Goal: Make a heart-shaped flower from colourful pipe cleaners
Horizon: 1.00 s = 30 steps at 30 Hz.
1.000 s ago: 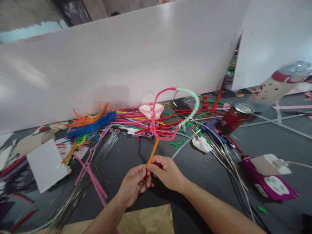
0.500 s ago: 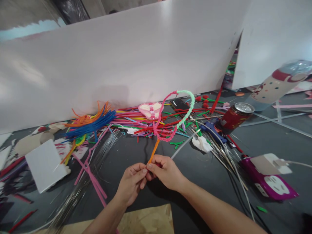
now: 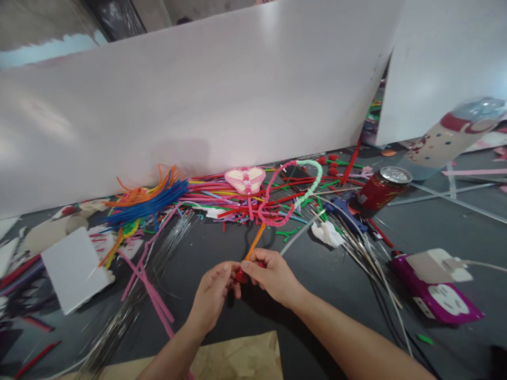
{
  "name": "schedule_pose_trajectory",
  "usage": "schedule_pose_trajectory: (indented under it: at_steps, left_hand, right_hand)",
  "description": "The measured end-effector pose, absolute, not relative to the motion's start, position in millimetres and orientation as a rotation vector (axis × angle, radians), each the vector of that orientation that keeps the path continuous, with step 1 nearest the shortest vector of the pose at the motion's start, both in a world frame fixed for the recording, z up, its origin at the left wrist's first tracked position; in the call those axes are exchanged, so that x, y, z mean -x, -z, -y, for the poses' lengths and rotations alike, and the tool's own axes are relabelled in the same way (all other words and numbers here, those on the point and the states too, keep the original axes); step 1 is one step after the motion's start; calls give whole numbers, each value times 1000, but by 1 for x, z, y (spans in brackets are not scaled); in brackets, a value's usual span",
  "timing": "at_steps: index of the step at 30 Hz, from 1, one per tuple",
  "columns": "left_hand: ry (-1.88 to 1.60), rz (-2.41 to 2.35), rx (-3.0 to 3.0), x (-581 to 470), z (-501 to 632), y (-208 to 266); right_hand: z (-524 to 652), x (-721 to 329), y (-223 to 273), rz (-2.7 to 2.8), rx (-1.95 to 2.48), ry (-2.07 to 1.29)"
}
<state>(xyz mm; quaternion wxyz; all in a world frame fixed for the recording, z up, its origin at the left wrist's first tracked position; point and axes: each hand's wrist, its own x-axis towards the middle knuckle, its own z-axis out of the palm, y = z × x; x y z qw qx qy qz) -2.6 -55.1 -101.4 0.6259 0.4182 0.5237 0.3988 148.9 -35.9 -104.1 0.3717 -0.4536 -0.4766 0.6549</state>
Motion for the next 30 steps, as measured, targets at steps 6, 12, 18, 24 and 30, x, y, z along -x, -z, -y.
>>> schedule_pose_trajectory:
  at_steps: [6,12,18,24,30]
  left_hand:
    - [-881,-1503,-1522,5,62,100]
    - [-858,-1558,-1488,6,59,98]
    - [-898,-1418,-1244,4,56,95]
    - [-863,-1135,-866,3,55,100]
    - [-720,-921,-642,3,55,99]
  right_hand:
    - [35,-150,106,1383,1187,-1604]
    - [34,-153,101,1543,1133,-1496]
    - [35,-151,102,1497,1134,-1531]
    - [35,-151,99,1412,1050,-1598]
    - [36,-151,97,1396,1058,-1666]
